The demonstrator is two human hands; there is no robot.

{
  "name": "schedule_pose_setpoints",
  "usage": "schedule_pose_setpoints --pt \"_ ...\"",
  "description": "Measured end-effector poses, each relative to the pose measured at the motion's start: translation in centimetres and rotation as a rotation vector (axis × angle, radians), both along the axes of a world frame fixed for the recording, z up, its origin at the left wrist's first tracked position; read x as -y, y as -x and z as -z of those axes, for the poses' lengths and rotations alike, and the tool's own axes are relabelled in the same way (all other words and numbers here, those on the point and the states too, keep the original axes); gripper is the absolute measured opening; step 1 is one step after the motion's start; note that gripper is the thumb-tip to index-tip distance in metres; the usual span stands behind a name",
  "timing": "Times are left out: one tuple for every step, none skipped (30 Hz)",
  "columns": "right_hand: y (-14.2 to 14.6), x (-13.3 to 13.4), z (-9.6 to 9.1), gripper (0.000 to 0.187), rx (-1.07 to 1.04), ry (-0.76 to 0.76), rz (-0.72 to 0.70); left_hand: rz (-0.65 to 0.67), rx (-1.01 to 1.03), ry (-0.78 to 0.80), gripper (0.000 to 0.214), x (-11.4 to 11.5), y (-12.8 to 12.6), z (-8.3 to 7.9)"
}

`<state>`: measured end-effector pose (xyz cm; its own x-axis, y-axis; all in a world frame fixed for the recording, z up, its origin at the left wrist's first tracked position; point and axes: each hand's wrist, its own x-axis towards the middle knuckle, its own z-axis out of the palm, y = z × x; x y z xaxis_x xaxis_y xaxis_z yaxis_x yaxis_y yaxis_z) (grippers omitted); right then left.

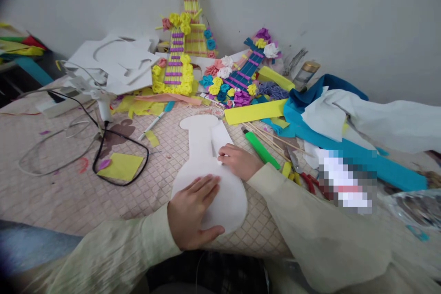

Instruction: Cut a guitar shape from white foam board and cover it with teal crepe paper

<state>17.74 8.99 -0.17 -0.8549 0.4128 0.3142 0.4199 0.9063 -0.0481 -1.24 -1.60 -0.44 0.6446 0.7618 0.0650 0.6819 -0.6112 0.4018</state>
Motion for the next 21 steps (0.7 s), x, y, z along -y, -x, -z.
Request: schedule_pose_setpoints --pt "-0.3 0.3 -0.1 0.022 0.016 0.003 -0.011 -0.007 -0.005 -0.002 0.079 0.0 -0.1 0.0" --pt "-0.7 0.7 -0.2 0.022 0.030 0.017 -0.012 -0.014 -0.006 -0.005 0.077 0.1 -0.2 0.0" --pt "-1.1 1.0 -0.2 0.022 0.038 0.040 -0.004 -0.015 -0.004 -0.008 0.077 0.1 -0.2 0.1" --pt "-1.4 1.3 -0.3 0.023 0.039 0.066 0.009 -0.011 0.000 -0.012 0.076 0.1 -0.2 0.1" --pt "-1.6 1.4 -0.3 0.024 0.029 0.089 0.028 -0.003 0.004 -0.016 0.076 0.1 -0.2 0.1" --pt "-1.6 1.4 -0.2 0.025 0.007 0.104 0.049 0.004 0.007 -0.020 0.075 0.1 -0.2 0.1" --pt "-1.4 1.2 -0.1 0.026 -0.018 0.108 0.067 0.008 0.006 -0.023 0.075 0.1 -0.2 0.1" --pt "-1.1 0.9 0.0 0.026 -0.041 0.103 0.080 0.007 0.003 -0.027 0.075 0.1 -0.2 0.1" --pt "-0.7 0.6 0.2 0.027 -0.060 0.089 0.085 0.005 -0.001 -0.029 0.075 0.1 -0.2 0.1" --pt "-0.4 0.3 0.3 0.027 -0.071 0.071 0.078 0.000 -0.006 -0.030 0.075 0.1 -0.2 0.0" --pt "-0.2 0.1 0.4 0.026 -0.074 0.053 0.061 -0.004 -0.009 -0.031 0.075 0.1 -0.3 0.0" --pt "-0.2 0.0 0.5 0.026 -0.069 0.038 0.036 -0.009 -0.011 -0.031 0.075 0.1 -0.3 -0.1" --pt "-0.3 0.1 0.5 0.025 -0.063 0.029 0.012 -0.014 -0.013 -0.031 0.075 0.1 -0.3 -0.1" --pt "-0.7 0.3 0.4 0.025 -0.060 0.028 -0.006 -0.016 -0.014 -0.029 0.075 0.1 -0.3 -0.1" --pt "-1.1 0.7 0.3 0.025 -0.058 0.035 -0.011 -0.017 -0.013 -0.027 0.076 0.1 -0.3 -0.1" --pt "-1.5 1.0 0.2 0.026 -0.057 0.050 -0.004 -0.014 -0.011 -0.025 0.076 0.1 -0.3 -0.1" --pt "-1.7 1.3 0.2 0.026 -0.057 0.065 0.013 -0.008 -0.007 -0.025 0.076 0.1 -0.2 0.0" --pt "-1.9 1.5 0.1 0.027 -0.055 0.075 0.032 -0.002 -0.002 -0.028 0.076 0.0 -0.2 0.1" --pt "-1.8 1.5 0.1 0.026 -0.050 0.076 0.051 0.002 0.002 -0.033 0.076 0.0 -0.1 0.1" --pt "-1.5 1.4 0.2 0.025 -0.043 0.070 0.064 0.004 0.004 -0.039 0.076 0.0 -0.1 0.2" --pt "-1.1 1.2 0.2 0.024 -0.037 0.061 0.071 0.004 0.002 -0.045 0.076 0.0 -0.1 0.3"
